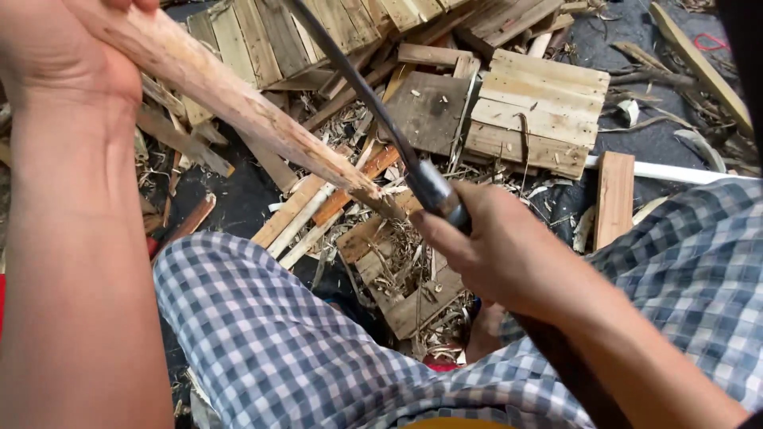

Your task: Carving and shaving a wooden branch using a hand knife

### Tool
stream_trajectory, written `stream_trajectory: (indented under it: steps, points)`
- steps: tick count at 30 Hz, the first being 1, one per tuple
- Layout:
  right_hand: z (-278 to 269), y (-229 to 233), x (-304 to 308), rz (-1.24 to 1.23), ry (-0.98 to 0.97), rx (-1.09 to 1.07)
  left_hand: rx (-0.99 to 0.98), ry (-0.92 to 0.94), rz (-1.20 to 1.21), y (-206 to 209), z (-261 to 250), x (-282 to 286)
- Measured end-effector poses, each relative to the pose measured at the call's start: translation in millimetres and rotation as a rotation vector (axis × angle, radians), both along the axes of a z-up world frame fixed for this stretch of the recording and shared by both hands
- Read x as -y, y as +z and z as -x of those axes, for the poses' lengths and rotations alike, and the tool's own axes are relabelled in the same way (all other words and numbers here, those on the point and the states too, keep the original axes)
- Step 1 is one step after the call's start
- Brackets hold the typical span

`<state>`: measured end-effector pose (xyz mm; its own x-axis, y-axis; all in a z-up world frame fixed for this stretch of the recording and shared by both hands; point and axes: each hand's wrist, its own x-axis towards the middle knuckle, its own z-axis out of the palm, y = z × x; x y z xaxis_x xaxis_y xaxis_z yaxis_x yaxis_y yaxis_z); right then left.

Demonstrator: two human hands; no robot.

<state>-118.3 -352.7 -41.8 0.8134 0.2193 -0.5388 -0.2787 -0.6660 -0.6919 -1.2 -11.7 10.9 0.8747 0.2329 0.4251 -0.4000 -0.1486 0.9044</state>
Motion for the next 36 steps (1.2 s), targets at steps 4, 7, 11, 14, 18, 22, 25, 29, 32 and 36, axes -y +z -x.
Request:
stream_trajectory:
  steps: [4, 7, 11, 14, 18, 22, 25, 29, 32, 36]
  points:
    - [-5.9, -126.7, 2.5, 0.065, 0.103, -0.087, 0.000, -0.012, -0.023, -8.5, -10.8, -28.8]
    - [-1.8, -179.1, 12.0, 0.137, 0.127, -0.165, 0.066, -0.127, 0.016, -20.7, -19.4, -61.8]
    - [-18.4, -124.3, 9.4, 0.028, 0.009, -0.152, 0.082, -0.259, 0.234, -47.7, -36.7, -112.5]
    - [-17.5, -49.9, -2.2, -0.159, -0.083, -0.116, 0.025, 0.078, 0.067, -25.4, 6.6, -52.5]
    - [2.6, -20.9, -9.4, -0.040, -0.025, -0.114, 0.116, 0.317, 0.141, -13.5, 9.5, -2.4]
    - [18.5, -60.1, -5.5, -0.074, 0.007, -0.147, 0.118, 0.547, 0.086, -19.3, 7.1, 7.1]
    - [13.4, -101.8, -2.0, -0.073, 0.023, -0.145, 0.165, 0.504, 0.054, -12.6, 16.4, 23.4]
    - [9.9, -123.2, 1.9, -0.039, 0.047, -0.109, 0.216, 0.444, 0.059, -13.1, 15.5, 27.9]
    - [11.0, -72.1, -3.9, -0.072, 0.024, -0.206, 0.123, 0.603, 0.030, -10.9, 10.8, 33.1]
    - [16.6, -32.4, -13.5, -0.027, 0.169, -0.126, 0.137, 0.610, 0.011, -4.7, 17.9, 47.6]
